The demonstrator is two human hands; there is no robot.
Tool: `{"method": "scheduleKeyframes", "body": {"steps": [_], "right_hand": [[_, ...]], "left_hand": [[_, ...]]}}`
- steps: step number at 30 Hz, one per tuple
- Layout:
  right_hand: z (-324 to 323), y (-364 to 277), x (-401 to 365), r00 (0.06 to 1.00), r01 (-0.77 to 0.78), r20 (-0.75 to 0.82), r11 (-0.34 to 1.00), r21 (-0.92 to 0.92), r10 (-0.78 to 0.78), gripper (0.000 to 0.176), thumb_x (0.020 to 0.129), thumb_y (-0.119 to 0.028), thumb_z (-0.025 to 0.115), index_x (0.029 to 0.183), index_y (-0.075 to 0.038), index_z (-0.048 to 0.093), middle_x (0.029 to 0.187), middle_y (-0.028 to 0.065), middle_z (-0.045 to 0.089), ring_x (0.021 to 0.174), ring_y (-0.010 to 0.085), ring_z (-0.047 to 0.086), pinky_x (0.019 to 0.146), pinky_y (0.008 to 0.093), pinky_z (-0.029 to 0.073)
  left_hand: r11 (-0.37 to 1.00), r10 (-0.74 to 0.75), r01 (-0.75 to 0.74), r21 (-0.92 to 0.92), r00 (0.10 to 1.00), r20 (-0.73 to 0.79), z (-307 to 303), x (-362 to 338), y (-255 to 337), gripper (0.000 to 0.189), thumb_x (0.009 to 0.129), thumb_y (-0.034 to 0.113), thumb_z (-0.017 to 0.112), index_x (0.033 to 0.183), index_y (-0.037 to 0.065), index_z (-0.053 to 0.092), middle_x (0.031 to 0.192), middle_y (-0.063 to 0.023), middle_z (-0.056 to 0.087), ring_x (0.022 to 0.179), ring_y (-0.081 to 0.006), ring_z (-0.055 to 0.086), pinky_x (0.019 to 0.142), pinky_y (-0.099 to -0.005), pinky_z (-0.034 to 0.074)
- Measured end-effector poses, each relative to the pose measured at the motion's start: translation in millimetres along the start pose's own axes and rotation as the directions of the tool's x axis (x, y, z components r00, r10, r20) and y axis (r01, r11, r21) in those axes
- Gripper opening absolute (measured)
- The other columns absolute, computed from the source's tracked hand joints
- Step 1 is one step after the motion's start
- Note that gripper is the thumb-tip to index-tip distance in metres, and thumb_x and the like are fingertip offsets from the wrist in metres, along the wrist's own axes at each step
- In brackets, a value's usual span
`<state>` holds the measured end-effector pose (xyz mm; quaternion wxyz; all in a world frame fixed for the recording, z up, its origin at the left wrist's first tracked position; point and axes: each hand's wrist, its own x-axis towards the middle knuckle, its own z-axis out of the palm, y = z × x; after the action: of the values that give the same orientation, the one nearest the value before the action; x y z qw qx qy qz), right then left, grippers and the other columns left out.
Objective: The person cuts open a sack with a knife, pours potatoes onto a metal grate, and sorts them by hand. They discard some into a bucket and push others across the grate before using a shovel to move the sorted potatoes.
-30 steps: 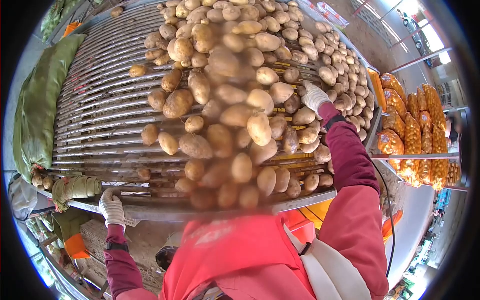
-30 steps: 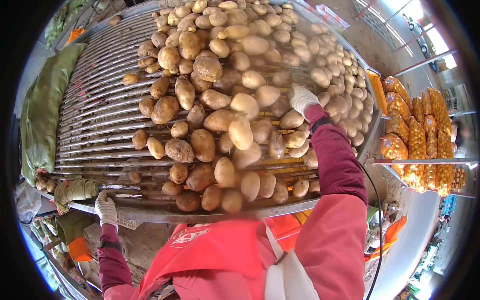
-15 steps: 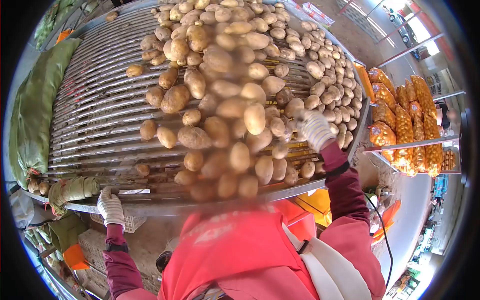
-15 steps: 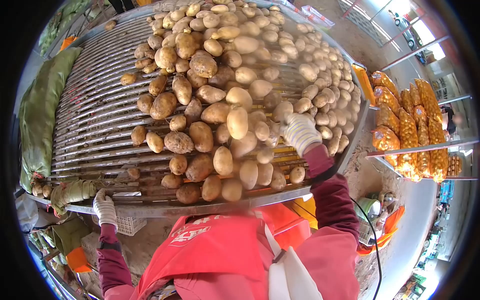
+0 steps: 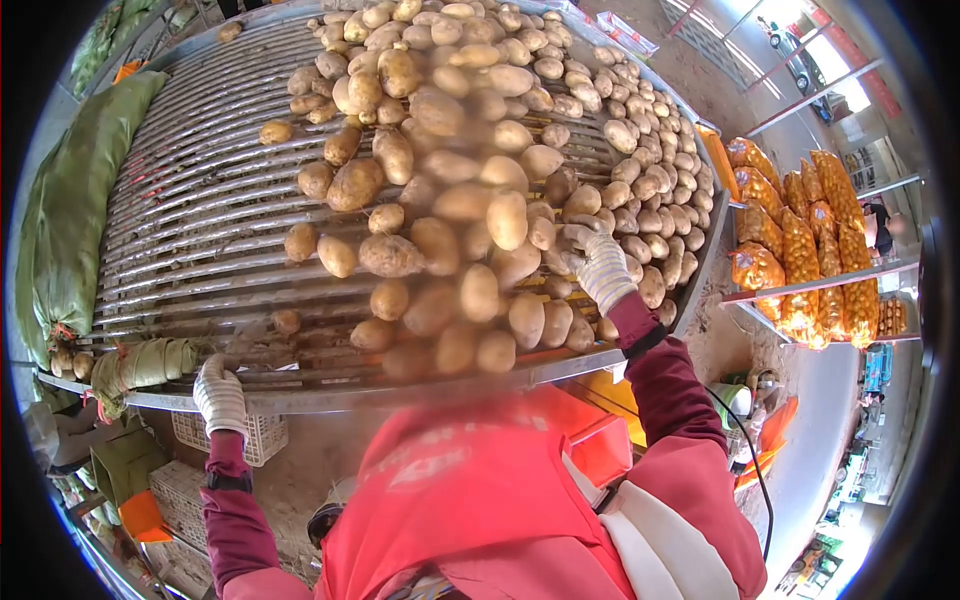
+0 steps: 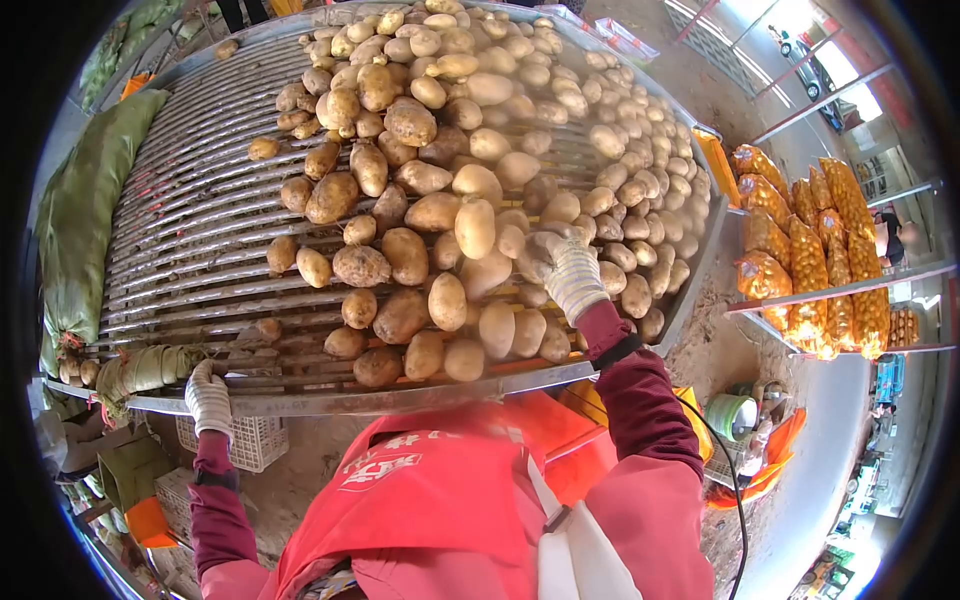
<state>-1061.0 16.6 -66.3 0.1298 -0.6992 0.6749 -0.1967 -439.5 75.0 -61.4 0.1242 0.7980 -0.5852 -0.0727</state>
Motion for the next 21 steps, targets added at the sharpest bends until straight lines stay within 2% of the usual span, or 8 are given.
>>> {"method": "scheduleKeyframes", "body": {"steps": [3, 5, 10, 12, 14, 16, 18, 21], "right_hand": [[14.7, -9.5, -5.5, 0.993, 0.087, 0.088, 0.991, -0.098, -0.078, 0.037, 0.079, -0.018, 0.074, 0.110, -0.004, 0.058, 0.110, 0.0121, 0.059, 0.103, 0.0293, 0.059, 0.084, 0.0388, 0.051], [6.7, -22.2, 2.8, 0.967, -0.255, 0.103, 0.873, 0.416, 0.233, 0.039, 0.079, -0.018, 0.076, 0.110, -0.003, 0.058, 0.110, 0.0138, 0.059, 0.104, 0.0308, 0.059, 0.086, 0.0395, 0.051], [-18.2, -30.4, 10.0, 0.955, -0.059, 0.273, 0.976, -0.210, 0.116, 0.048, 0.081, -0.024, 0.077, 0.117, -0.002, 0.055, 0.111, 0.0180, 0.061, 0.103, 0.0308, 0.061, 0.085, 0.0397, 0.051], [-24.6, -35.6, 13.7, 0.844, -0.346, 0.456, 0.936, 0.061, 0.282, 0.053, 0.080, -0.028, 0.078, 0.120, -0.002, 0.054, 0.107, 0.0125, 0.060, 0.102, 0.0232, 0.058, 0.084, 0.0325, 0.051], [0.2, -5.5, 10.3, 0.875, -0.419, 0.468, 0.681, 0.600, 0.126, 0.049, 0.082, -0.022, 0.076, 0.121, -0.002, 0.054, 0.107, 0.0104, 0.061, 0.099, 0.0198, 0.059, 0.083, 0.0305, 0.052], [39.7, 43.3, 5.6, 0.909, -0.359, 0.356, 0.027, 0.933, -0.218, 0.044, 0.085, -0.012, 0.072, 0.125, -0.002, 0.055, 0.108, 0.0070, 0.061, 0.094, 0.0153, 0.061, 0.081, 0.0281, 0.053], [-3.9, -9.2, -9.1, 0.945, -0.321, 0.312, 0.479, 0.817, 0.101, 0.050, 0.086, -0.008, 0.071, 0.132, -0.003, 0.052, 0.111, 0.0059, 0.061, 0.094, 0.0129, 0.061, 0.081, 0.0277, 0.053], [-22.9, -31.4, -22.8, 0.934, -0.349, 0.289, 0.350, 0.869, 0.212, 0.057, 0.084, -0.014, 0.075, 0.136, -0.003, 0.053, 0.112, 0.0037, 0.063, 0.100, 0.0121, 0.061, 0.083, 0.0269, 0.053]], "left_hand": [[1.000, -0.016, 0.017, -0.016, 1.000, 0.015, -7.5, -0.9, 12.1, 0.017, 0.083, 0.001, 0.054, 0.086, 0.006, 0.069, 0.086, -0.0163, 0.070, 0.080, -0.0345, 0.067, 0.077, -0.0412, 0.052], [1.000, -0.025, 0.025, -0.010, 0.999, 0.029, -8.3, -0.6, 11.8, 0.017, 0.083, 0.000, 0.054, 0.086, 0.006, 0.069, 0.086, -0.0160, 0.070, 0.080, -0.0344, 0.067, 0.077, -0.0410, 0.052], [1.000, -0.027, 0.027, 0.003, 0.999, 0.027, -5.4, 0.2, 6.7, 0.017, 0.083, 0.001, 0.053, 0.087, 0.006, 0.069, 0.086, -0.0162, 0.070, 0.082, -0.0345, 0.068, 0.078, -0.0411, 0.052], [1.000, -0.026, 0.026, 0.001, 0.999, 0.019, 0.0, 2.5, -0.9, 0.018, 0.083, 0.002, 0.053, 0.088, 0.005, 0.070, 0.087, -0.0164, 0.071, 0.083, -0.0346, 0.068, 0.079, -0.0411, 0.052], [0.999, -0.048, 0.048, 0.004, 0.997, 0.054, -2.8, 2.0, 1.2, 0.019, 0.083, 0.002, 0.053, 0.091, 0.005, 0.070, 0.088, -0.0165, 0.071, 0.084, -0.0347, 0.068, 0.080, -0.0408, 0.052], [0.996, -0.083, 0.082, 0.019, 0.992, 0.095, -9.2, 1.9, 8.9, 0.019, 0.083, 0.003, 0.053, 0.091, 0.005, 0.070, 0.089, -0.0163, 0.071, 0.084, -0.0345, 0.068, 0.080, -0.0406, 0.053], [0.999, -0.042, 0.042, 0.004, 0.998, 0.043, -2.4, 3.1, -0.7, 0.018, 0.083, 0.003, 0.053, 0.090, 0.005, 0.070, 0.088, -0.0158, 0.071, 0.084, -0.0343, 0.068, 0.080, -0.0406, 0.052], [0.999, -0.036, 0.036, 0.007, 0.998, 0.060, -4.2, 1.8, 2.9, 0.018, 0.083, 0.002, 0.053, 0.089, 0.005, 0.070, 0.089, -0.0154, 0.071, 0.084, -0.0338, 0.068, 0.079, -0.0404, 0.052]]}}
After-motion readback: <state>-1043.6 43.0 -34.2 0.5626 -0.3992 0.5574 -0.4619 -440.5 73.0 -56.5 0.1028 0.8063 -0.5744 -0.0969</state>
